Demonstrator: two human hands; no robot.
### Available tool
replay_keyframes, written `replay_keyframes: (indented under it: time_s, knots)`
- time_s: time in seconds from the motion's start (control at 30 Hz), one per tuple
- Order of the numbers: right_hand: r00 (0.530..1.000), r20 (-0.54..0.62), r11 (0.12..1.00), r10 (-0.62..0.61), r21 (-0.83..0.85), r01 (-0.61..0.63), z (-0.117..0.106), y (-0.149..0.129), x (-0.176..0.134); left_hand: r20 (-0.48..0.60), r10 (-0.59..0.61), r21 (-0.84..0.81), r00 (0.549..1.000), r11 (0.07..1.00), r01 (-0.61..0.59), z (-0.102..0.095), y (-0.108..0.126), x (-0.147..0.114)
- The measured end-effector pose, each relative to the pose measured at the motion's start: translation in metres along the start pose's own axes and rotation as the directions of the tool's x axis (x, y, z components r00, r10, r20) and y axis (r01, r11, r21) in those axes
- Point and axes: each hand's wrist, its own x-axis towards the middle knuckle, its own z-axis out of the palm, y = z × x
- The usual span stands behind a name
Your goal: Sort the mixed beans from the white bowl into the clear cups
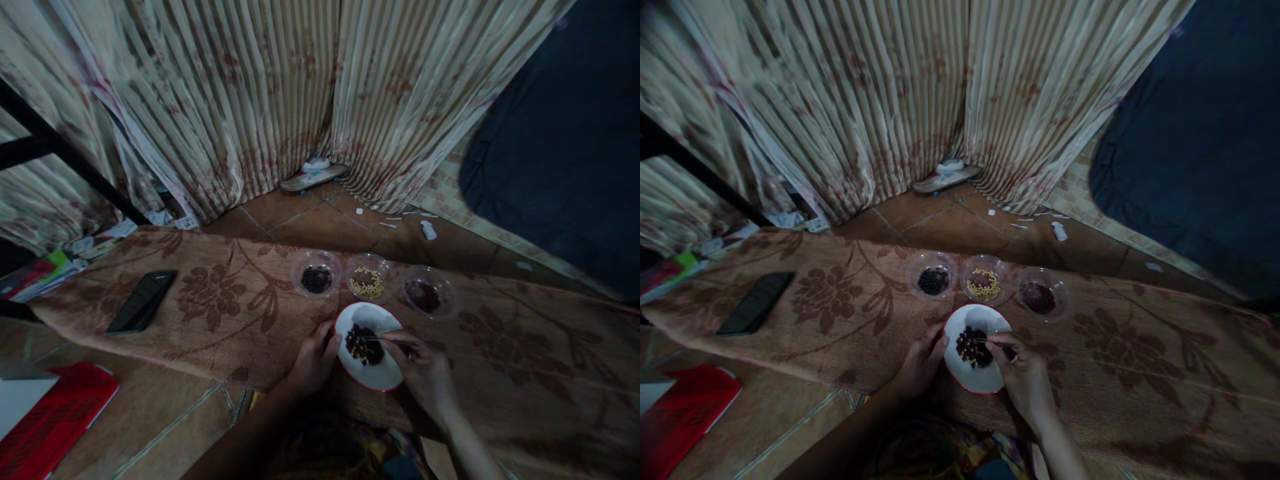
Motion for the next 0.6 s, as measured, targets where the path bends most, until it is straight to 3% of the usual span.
replay_keyframes:
  time_s: [0.43,0.6]
  knots:
    - [1.0,-0.023,0.999,-0.001,-0.046,0.0,-0.0005,-0.0004,-0.002,0.001,0.024,0.0,1.0,1.0,-0.024,-0.0007,0.0031,0.0001]
    - [1.0,0.017,0.999,0.004,-0.036,-0.003,-0.001,0.0002,-0.001,0.007,0.004,0.007,1.0,1.0,-0.004,-0.0007,0.0031,0.0006]
